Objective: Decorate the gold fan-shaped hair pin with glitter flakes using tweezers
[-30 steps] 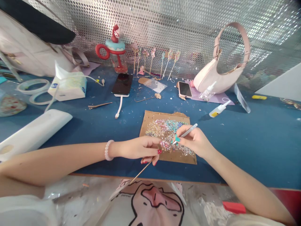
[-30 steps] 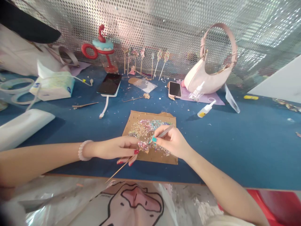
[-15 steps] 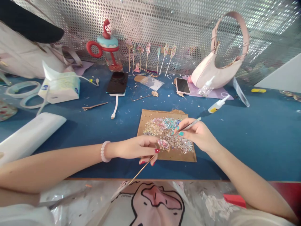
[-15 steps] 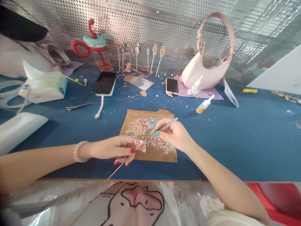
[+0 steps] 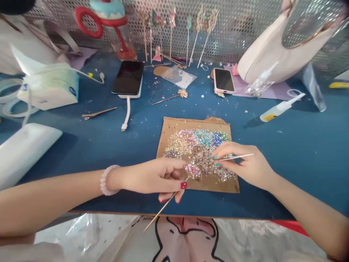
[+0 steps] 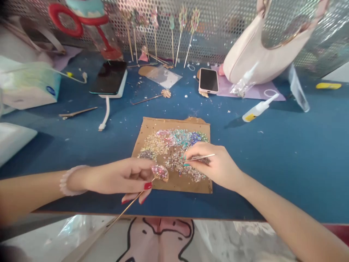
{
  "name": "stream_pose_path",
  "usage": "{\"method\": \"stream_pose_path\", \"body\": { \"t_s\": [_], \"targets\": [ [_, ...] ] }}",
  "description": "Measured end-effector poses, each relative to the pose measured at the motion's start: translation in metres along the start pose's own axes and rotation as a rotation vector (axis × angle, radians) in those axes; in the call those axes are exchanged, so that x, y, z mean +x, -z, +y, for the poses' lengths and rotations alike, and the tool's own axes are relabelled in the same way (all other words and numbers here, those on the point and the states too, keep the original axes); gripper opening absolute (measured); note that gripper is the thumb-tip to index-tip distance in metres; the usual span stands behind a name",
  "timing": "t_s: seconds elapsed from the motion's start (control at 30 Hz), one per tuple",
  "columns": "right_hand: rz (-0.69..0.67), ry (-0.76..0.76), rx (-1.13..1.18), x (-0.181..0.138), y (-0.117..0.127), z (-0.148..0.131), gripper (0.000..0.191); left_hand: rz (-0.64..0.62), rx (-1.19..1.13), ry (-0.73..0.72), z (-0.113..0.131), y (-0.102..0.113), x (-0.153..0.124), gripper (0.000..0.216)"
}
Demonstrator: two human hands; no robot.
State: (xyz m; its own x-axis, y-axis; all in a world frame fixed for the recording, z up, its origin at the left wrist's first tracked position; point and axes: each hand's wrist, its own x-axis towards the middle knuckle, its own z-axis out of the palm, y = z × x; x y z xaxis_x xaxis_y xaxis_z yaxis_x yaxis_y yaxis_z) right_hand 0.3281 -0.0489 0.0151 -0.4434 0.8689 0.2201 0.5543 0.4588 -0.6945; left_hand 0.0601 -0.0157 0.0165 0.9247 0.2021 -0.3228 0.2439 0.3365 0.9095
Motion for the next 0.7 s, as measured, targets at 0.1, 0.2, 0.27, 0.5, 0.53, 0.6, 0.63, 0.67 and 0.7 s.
{"method": "stream_pose_path", "body": {
  "t_s": [0.1,0.2,0.27,0.5,0.53,0.6,0.63,0.67,0.7],
  "targets": [
    [-0.038,0.062,-0.037,-0.0089,0.0032,0.0061,0.006,0.017,-0.034,0.062,-0.0001,-0.0005,-0.0008,0.006],
    [-0.091,0.132,-0.025,-0.0110,0.0063,0.0076,0.011,0.036,-0.038,0.118,0.0003,-0.0019,-0.0022,0.007],
    [-0.094,0.161,-0.014,-0.0100,0.0080,0.0065,0.014,0.056,-0.050,0.145,0.0020,-0.0026,-0.0030,0.006],
    [-0.096,0.109,-0.060,-0.0099,0.0085,0.0030,0.009,0.069,-0.014,0.145,0.0048,-0.0044,-0.0031,0.005],
    [-0.100,0.107,-0.066,-0.0101,0.0078,0.0030,0.009,0.077,-0.004,0.140,0.0044,-0.0050,-0.0032,0.005],
    [-0.105,0.108,-0.083,-0.0102,0.0060,0.0030,0.008,0.093,0.009,0.133,0.0036,-0.0061,-0.0033,0.004],
    [-0.107,0.108,-0.092,-0.0102,0.0050,0.0030,0.007,0.099,0.012,0.130,0.0032,-0.0065,-0.0034,0.004],
    [-0.109,0.106,-0.100,-0.0102,0.0042,0.0030,0.006,0.103,0.011,0.127,0.0030,-0.0068,-0.0034,0.005],
    [-0.109,0.103,-0.106,-0.0103,0.0034,0.0029,0.005,0.105,0.008,0.125,0.0029,-0.0069,-0.0034,0.005]
  ]
}}
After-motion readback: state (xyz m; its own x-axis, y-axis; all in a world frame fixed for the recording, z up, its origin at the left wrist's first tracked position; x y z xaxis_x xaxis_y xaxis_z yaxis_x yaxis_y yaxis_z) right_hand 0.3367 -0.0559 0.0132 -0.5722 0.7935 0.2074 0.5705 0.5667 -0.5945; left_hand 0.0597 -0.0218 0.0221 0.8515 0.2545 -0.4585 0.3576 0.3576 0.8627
